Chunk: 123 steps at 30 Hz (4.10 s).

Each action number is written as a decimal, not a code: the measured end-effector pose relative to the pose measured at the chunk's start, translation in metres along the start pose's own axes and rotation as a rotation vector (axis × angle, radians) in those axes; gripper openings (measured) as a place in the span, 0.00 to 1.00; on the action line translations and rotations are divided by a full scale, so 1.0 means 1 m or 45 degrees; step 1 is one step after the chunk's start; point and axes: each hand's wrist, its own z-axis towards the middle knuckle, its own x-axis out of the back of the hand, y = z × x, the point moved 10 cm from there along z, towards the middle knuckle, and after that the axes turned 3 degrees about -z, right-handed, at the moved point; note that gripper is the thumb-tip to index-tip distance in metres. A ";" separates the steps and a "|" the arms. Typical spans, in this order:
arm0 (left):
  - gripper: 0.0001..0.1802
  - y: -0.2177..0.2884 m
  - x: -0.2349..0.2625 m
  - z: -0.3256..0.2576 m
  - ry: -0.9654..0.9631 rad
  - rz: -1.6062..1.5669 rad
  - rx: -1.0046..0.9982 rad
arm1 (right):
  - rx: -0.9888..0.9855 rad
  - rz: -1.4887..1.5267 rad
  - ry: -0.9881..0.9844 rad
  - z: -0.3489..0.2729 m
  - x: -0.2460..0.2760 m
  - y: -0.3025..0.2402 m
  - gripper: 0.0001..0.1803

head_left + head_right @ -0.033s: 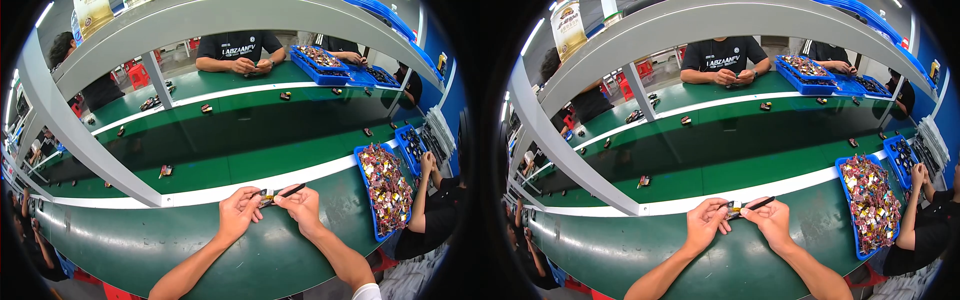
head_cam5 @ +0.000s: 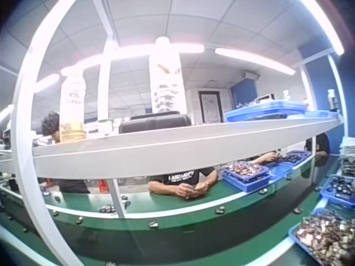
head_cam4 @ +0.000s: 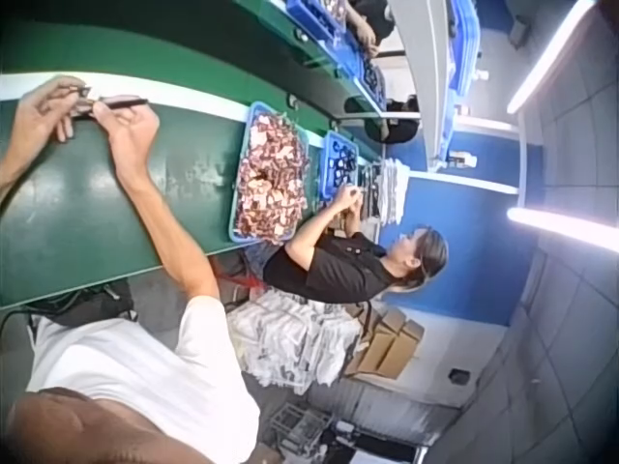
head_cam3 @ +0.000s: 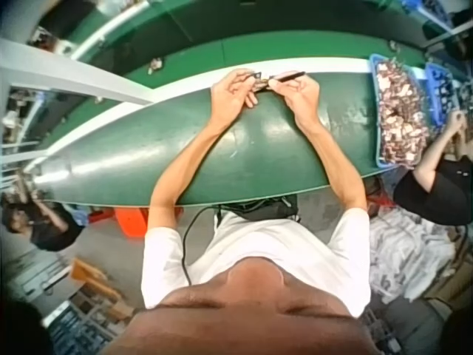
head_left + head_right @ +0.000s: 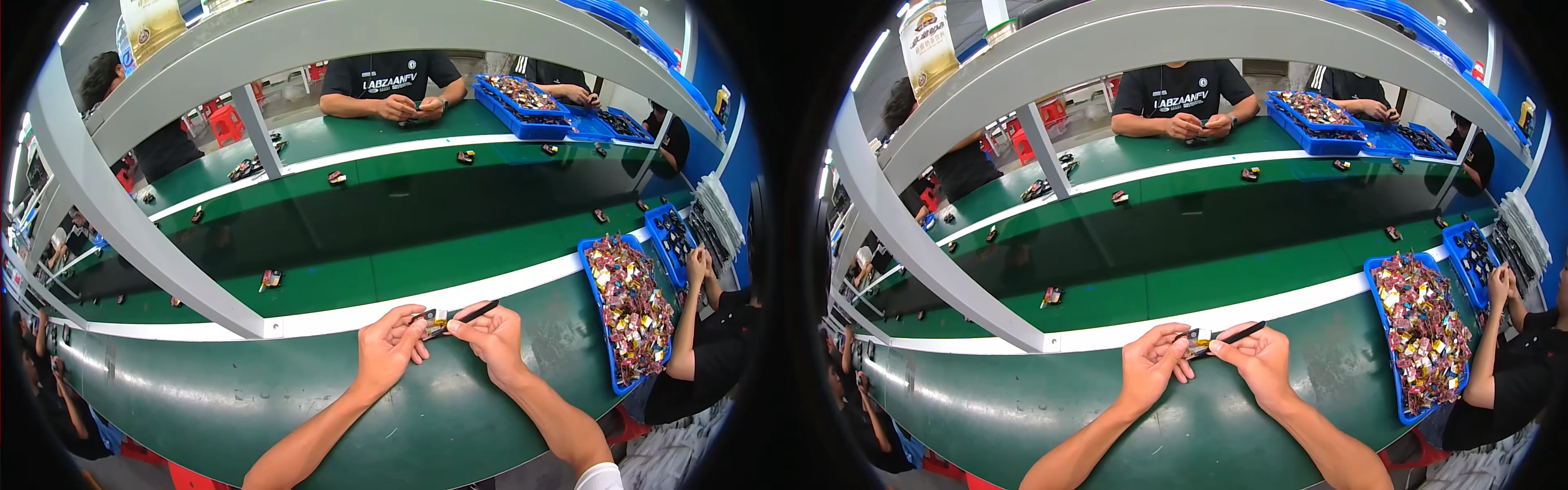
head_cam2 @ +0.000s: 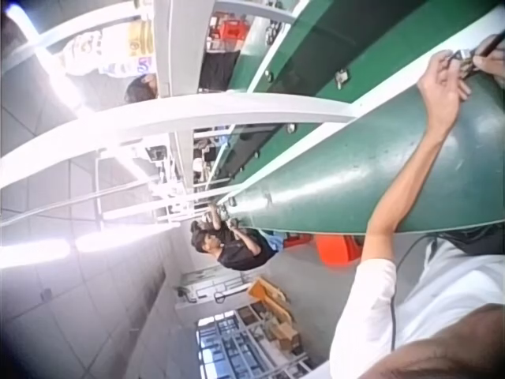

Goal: Assemble small electronic components on a factory conveyor line.

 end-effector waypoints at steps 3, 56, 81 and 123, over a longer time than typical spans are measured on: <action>0.15 -0.006 0.002 0.002 -0.030 -0.034 0.049 | 0.037 -0.011 0.008 0.001 0.000 0.002 0.08; 0.16 -0.005 0.006 0.001 -0.055 -0.144 0.088 | 0.772 -0.616 0.083 -0.023 -0.014 -0.039 0.07; 0.13 -0.011 0.004 -0.002 0.018 0.019 0.175 | 1.180 -0.772 0.033 -0.045 -0.034 -0.053 0.07; 0.07 0.048 -0.013 -0.032 -0.190 1.130 -0.888 | 0.686 -0.630 -0.028 -0.021 -0.025 -0.013 0.05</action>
